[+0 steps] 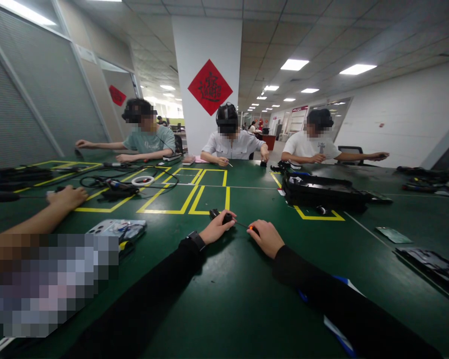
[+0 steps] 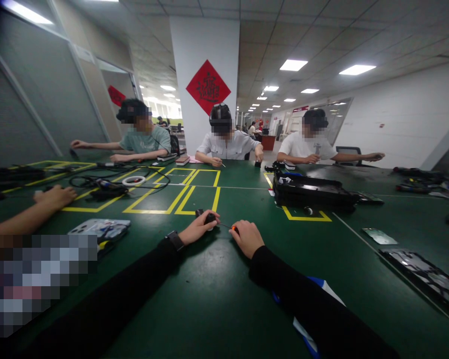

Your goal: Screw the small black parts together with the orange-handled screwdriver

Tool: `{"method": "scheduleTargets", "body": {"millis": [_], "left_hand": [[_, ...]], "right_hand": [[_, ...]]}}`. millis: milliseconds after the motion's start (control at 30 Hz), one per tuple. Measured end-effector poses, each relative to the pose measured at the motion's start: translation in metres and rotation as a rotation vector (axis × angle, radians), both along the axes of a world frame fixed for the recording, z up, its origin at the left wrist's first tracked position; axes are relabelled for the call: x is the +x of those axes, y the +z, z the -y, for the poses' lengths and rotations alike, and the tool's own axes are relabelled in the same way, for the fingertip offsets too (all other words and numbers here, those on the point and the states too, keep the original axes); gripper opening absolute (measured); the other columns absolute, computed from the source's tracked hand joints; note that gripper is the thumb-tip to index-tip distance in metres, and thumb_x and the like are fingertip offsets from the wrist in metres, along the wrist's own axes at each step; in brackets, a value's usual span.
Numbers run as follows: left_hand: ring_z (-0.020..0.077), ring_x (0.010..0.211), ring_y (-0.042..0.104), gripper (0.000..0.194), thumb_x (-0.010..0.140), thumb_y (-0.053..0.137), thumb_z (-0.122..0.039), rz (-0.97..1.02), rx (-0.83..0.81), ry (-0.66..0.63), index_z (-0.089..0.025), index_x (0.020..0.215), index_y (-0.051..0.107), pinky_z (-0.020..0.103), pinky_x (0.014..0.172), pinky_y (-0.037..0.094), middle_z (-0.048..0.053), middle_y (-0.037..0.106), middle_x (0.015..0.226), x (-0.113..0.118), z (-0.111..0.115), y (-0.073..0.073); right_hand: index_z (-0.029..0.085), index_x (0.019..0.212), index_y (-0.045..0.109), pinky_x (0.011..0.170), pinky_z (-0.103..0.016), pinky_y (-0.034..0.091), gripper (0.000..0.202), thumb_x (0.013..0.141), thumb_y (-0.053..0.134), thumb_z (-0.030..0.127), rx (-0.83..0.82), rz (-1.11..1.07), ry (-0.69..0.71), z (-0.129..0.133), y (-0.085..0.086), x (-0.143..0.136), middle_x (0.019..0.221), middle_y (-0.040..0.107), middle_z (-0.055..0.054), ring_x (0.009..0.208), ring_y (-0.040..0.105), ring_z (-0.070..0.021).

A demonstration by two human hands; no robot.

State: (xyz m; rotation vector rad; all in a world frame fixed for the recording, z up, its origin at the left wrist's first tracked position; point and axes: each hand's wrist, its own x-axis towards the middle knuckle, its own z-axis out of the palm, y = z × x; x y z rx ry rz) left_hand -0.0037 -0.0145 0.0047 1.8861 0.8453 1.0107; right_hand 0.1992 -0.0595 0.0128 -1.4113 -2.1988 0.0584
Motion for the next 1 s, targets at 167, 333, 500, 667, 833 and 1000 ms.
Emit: {"method": "scheduleTargets", "body": {"millis": [167, 333, 500, 667, 833, 1000], "left_hand": [[0.0156, 0.09, 0.053, 0.029, 0.077, 0.049, -0.034, 0.005, 0.041, -0.042, -0.017, 0.101, 0.048, 0.033, 0.084, 0.039, 0.006, 0.056, 0.098, 0.001, -0.001, -0.002], [0.0172, 0.101, 0.049, 0.029, 0.075, 0.053, -0.032, 0.014, 0.118, 0.004, -0.017, 0.099, 0.048, 0.035, 0.091, 0.034, 0.008, 0.052, 0.11, 0.0, 0.0, 0.0], [0.0144, 0.09, 0.052, 0.023, 0.077, 0.05, -0.029, -0.025, 0.14, -0.004, -0.017, 0.095, 0.047, 0.033, 0.087, 0.037, 0.005, 0.057, 0.096, 0.002, 0.003, 0.001], [0.0138, 0.086, 0.05, 0.022, 0.077, 0.049, -0.03, -0.054, 0.165, 0.047, -0.017, 0.095, 0.046, 0.03, 0.083, 0.038, 0.003, 0.054, 0.091, 0.002, 0.002, 0.0], [0.0125, 0.079, 0.049, 0.02, 0.076, 0.05, -0.03, -0.062, 0.166, 0.04, -0.017, 0.091, 0.048, 0.028, 0.077, 0.039, 0.002, 0.052, 0.086, 0.001, 0.001, 0.001], [0.011, 0.071, 0.048, 0.021, 0.076, 0.049, -0.031, -0.04, 0.117, 0.024, -0.017, 0.091, 0.048, 0.027, 0.07, 0.04, 0.001, 0.052, 0.082, 0.001, 0.001, 0.0]], "right_hand": [[0.018, 0.088, 0.051, 0.065, -0.025, 0.039, 0.023, 0.073, 0.056, 0.034, 0.003, -0.137, 0.024, -0.011, -0.008, 0.006, 0.077, 0.056, -0.002, 0.07, 0.051, -0.0137], [0.016, 0.095, 0.053, 0.078, -0.03, 0.04, 0.019, 0.082, 0.043, 0.027, 0.021, -0.153, 0.166, -0.015, 0.0, 0.005, 0.092, 0.054, -0.006, 0.084, 0.05, -0.0147], [0.015, 0.083, 0.057, 0.086, -0.032, 0.037, 0.022, 0.084, 0.036, 0.023, 0.038, -0.04, 0.241, -0.012, 0.003, 0.01, 0.099, 0.052, -0.009, 0.094, 0.047, -0.017], [0.019, 0.091, 0.055, 0.072, -0.029, 0.041, 0.017, 0.078, 0.051, 0.028, -0.033, -0.116, 0.153, -0.014, -0.005, 0.016, 0.082, 0.057, -0.004, 0.079, 0.052, -0.0152], [0.02, 0.092, 0.055, 0.071, -0.028, 0.041, 0.021, 0.075, 0.055, 0.032, -0.057, -0.185, 0.136, -0.019, -0.007, 0.016, 0.081, 0.059, -0.002, 0.077, 0.054, -0.0146], [0.017, 0.092, 0.058, 0.078, -0.03, 0.038, 0.023, 0.083, 0.042, 0.03, 0.007, -0.084, 0.183, -0.018, -0.002, 0.013, 0.087, 0.057, -0.007, 0.086, 0.05, -0.0164]]}}
